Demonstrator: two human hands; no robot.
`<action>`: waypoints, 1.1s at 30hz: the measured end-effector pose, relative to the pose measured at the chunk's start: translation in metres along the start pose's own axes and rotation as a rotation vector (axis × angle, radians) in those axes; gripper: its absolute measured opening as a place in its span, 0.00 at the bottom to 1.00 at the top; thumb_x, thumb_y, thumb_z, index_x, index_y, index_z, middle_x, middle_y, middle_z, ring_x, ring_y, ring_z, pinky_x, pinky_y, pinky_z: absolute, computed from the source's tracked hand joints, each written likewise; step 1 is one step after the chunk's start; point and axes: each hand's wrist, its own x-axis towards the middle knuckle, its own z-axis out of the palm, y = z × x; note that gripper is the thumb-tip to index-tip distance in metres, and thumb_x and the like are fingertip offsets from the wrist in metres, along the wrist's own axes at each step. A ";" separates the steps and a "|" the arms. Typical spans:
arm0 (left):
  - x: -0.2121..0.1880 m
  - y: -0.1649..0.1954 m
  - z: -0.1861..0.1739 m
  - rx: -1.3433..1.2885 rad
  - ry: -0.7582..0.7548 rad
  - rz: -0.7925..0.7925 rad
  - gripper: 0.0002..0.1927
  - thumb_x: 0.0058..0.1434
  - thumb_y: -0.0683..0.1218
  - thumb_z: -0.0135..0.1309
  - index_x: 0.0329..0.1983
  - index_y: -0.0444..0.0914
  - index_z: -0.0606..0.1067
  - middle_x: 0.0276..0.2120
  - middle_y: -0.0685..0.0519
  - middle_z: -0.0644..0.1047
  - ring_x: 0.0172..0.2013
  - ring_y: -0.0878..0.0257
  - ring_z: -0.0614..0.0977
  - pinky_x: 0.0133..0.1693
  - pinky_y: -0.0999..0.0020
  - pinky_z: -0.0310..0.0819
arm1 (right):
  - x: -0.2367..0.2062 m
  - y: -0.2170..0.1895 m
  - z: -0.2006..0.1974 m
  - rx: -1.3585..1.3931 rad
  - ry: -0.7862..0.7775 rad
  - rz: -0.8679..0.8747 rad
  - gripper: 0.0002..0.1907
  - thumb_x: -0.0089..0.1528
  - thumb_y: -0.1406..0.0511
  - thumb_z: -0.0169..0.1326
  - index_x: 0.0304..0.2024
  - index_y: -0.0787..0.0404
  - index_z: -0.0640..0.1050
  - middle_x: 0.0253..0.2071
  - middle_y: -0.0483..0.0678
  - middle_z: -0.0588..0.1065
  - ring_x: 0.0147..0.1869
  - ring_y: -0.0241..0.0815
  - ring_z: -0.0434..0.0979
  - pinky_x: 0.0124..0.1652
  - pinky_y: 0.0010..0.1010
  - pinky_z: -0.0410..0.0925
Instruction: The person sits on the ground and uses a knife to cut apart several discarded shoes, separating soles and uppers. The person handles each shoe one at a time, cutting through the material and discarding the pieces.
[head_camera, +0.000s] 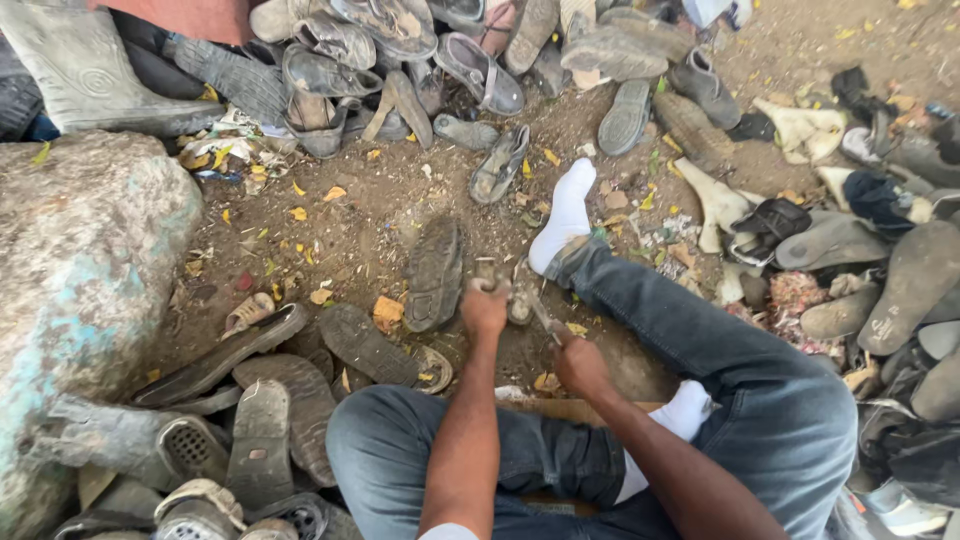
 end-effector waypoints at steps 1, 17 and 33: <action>-0.001 0.004 -0.001 0.119 -0.033 -0.011 0.27 0.52 0.55 0.69 0.48 0.33 0.78 0.41 0.39 0.80 0.43 0.42 0.83 0.44 0.50 0.76 | 0.006 0.001 -0.006 -0.015 -0.003 0.000 0.24 0.64 0.59 0.52 0.64 0.50 0.73 0.34 0.66 0.78 0.41 0.68 0.80 0.42 0.55 0.72; 0.062 0.012 0.017 0.476 -0.439 -0.056 0.18 0.54 0.52 0.61 0.39 0.33 0.83 0.45 0.36 0.82 0.47 0.46 0.85 0.49 0.55 0.79 | 0.099 -0.027 -0.011 0.042 -0.111 -0.168 0.22 0.65 0.62 0.49 0.62 0.55 0.74 0.39 0.67 0.78 0.44 0.68 0.80 0.46 0.54 0.71; 0.040 -0.001 0.025 0.669 -0.444 0.074 0.07 0.67 0.44 0.51 0.38 0.37 0.77 0.28 0.53 0.75 0.26 0.63 0.74 0.28 0.63 0.72 | 0.070 -0.026 -0.005 -0.171 -0.200 -0.128 0.27 0.60 0.67 0.44 0.63 0.64 0.68 0.28 0.69 0.77 0.33 0.70 0.79 0.35 0.58 0.71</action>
